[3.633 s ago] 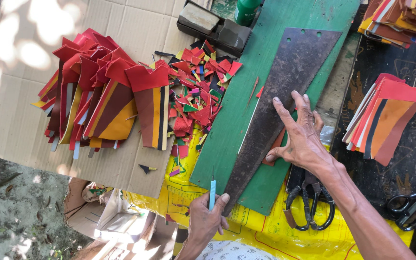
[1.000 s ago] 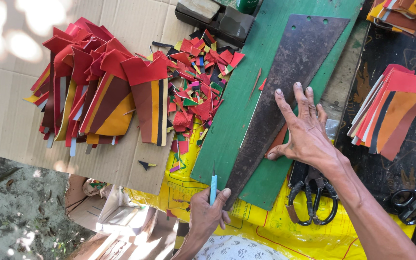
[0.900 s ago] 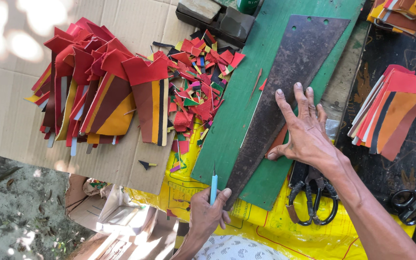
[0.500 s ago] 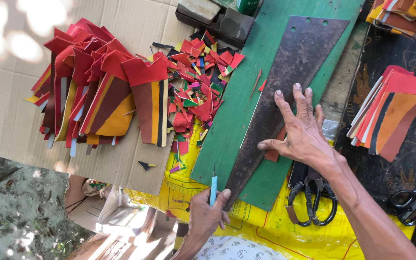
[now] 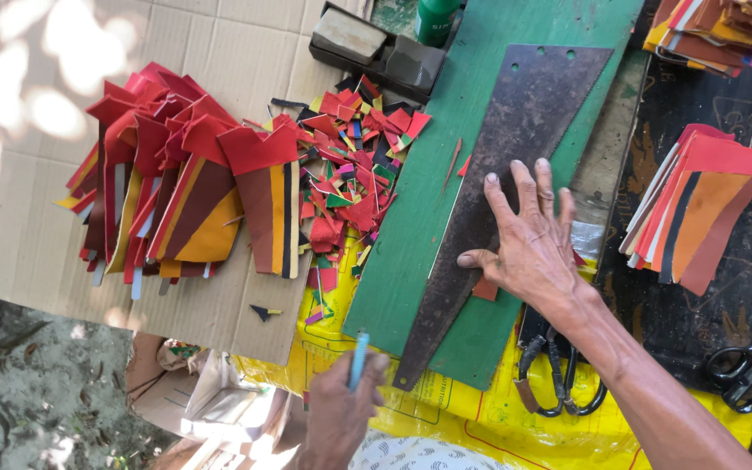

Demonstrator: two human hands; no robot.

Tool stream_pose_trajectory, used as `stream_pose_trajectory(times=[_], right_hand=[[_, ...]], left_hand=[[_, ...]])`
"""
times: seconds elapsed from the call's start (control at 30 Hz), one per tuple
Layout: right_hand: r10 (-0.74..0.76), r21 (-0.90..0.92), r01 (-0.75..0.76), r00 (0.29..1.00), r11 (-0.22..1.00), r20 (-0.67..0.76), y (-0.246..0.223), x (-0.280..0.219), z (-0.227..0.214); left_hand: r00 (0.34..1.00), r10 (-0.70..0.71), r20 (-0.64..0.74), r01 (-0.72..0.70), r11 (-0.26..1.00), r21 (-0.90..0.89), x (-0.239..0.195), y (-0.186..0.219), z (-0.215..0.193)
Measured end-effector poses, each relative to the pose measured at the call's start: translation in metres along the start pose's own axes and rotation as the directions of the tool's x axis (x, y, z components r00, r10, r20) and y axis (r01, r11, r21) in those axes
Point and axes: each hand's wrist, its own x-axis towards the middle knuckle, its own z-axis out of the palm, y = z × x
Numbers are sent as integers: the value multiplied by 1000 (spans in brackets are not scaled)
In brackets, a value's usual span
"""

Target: The person uses a utility knife and a triangular metal saw as a straightedge to cut small rectangular pieces of colored paper on a green cutting board. The person repeatedly aligns the saw, cuts along its edge, and stacks the finished pieces to the right.

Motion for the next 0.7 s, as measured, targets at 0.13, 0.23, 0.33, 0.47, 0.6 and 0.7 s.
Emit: stream_pose_trajectory(times=[0.13,0.23,0.33,0.47,0.6,0.7], right_hand=[[-53,110,64,994,992,-98,2,4,-2],[-36,104,51,990,993,-138,1,3,-4],[-50,78,64,984,995,-172,0,5,-6],[-48,51,54,993,997,-112,0,13,-13],[-37,39,42,993,998,-108,-4,17,-18],[-32,32,36,994,999,-101,-3,19,-20]], left_hand=[[980,154,-123,-167,981,-99,4,24,-18],[964,262,-37,-263,938,-225,34,52,1],[896,443,-19,-426,848,-315,65,82,32],[844,536,-20,-512,796,-323,97,117,63],[854,520,-4,-491,804,-335,123,141,82],[856,518,7,-501,831,-242,133,151,88]])
